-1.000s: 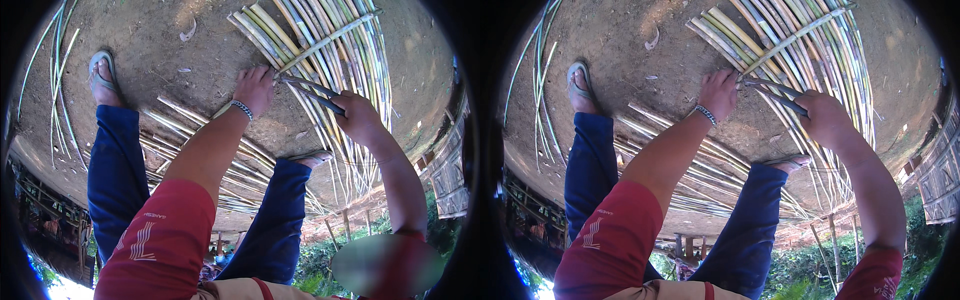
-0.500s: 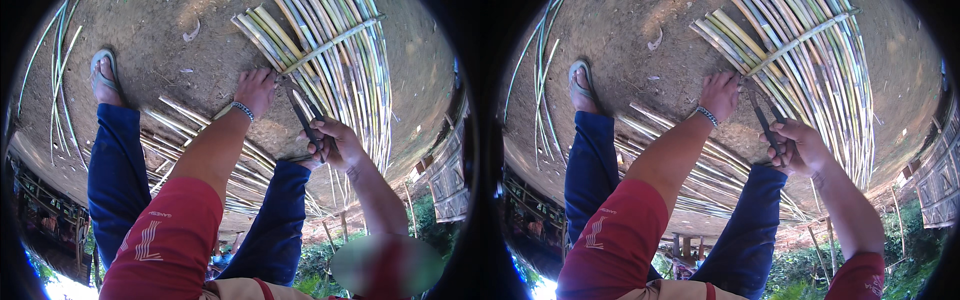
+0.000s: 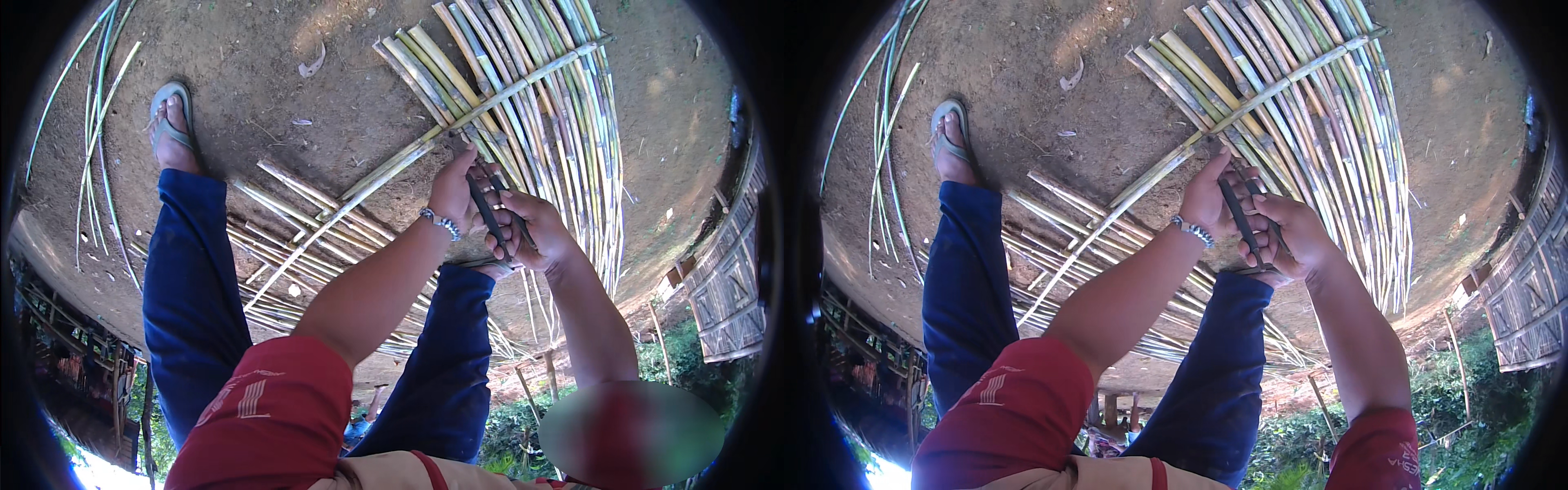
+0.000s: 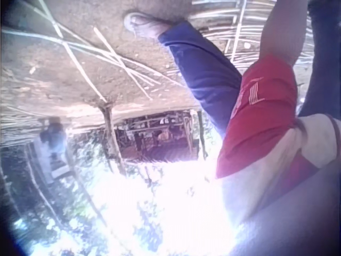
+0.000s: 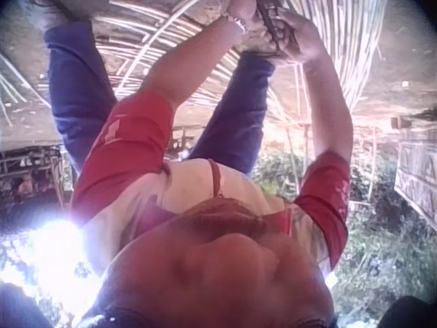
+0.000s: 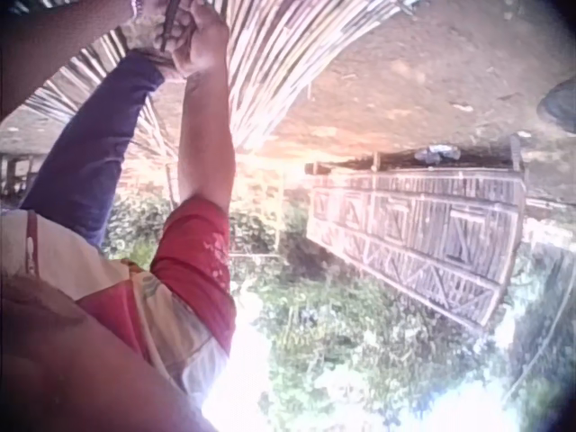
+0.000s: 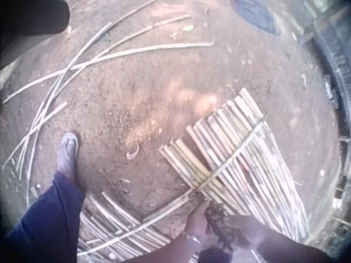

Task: The person weaves thin bamboo strips into a larger bamboo mat structure. They use pliers to cut and trim the bamboo strips to the correct length and secure them into the weave.

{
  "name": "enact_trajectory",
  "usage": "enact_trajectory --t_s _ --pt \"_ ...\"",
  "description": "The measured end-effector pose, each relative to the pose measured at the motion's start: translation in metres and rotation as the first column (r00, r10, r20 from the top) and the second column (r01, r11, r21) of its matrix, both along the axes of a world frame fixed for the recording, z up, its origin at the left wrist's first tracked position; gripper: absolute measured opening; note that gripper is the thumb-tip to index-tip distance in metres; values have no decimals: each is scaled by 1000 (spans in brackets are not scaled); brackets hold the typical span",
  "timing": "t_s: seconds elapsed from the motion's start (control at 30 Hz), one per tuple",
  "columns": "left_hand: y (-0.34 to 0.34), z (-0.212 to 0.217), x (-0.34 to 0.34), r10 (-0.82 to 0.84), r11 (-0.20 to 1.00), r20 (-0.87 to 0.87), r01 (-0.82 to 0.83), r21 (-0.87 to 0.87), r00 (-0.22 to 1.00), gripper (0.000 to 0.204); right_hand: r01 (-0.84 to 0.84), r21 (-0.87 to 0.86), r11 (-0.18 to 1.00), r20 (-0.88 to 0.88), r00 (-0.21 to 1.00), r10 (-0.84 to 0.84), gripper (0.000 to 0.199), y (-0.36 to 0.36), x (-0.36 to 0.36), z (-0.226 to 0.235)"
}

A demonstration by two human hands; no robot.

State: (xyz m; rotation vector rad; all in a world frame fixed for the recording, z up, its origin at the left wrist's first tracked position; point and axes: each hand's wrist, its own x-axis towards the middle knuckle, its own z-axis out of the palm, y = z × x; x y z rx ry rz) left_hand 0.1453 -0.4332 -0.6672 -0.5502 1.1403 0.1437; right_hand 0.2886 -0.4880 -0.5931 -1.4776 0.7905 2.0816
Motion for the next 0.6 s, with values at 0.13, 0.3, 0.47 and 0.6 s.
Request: enact_trajectory --t_s 0.13,0.3,0.47,0.6 --pt "-16 -20 24 238 971 -76 -236 35 968 29 -339 -35 940 184 922 340 34 25 7 9" --pt "-15 -25 41 129 991 -197 -117 70 972 29 -932 -301 -205 657 -358 664 56 34 -17 40" --pt "2 -32 54 -200 980 -314 190 -60 928 31 -783 -462 -416 520 -620 587 53 27 -33 21" --pt "-15 -36 68 -164 980 -415 194 31 895 41 -948 -318 -33 572 -219 791 43 18 -7 9"
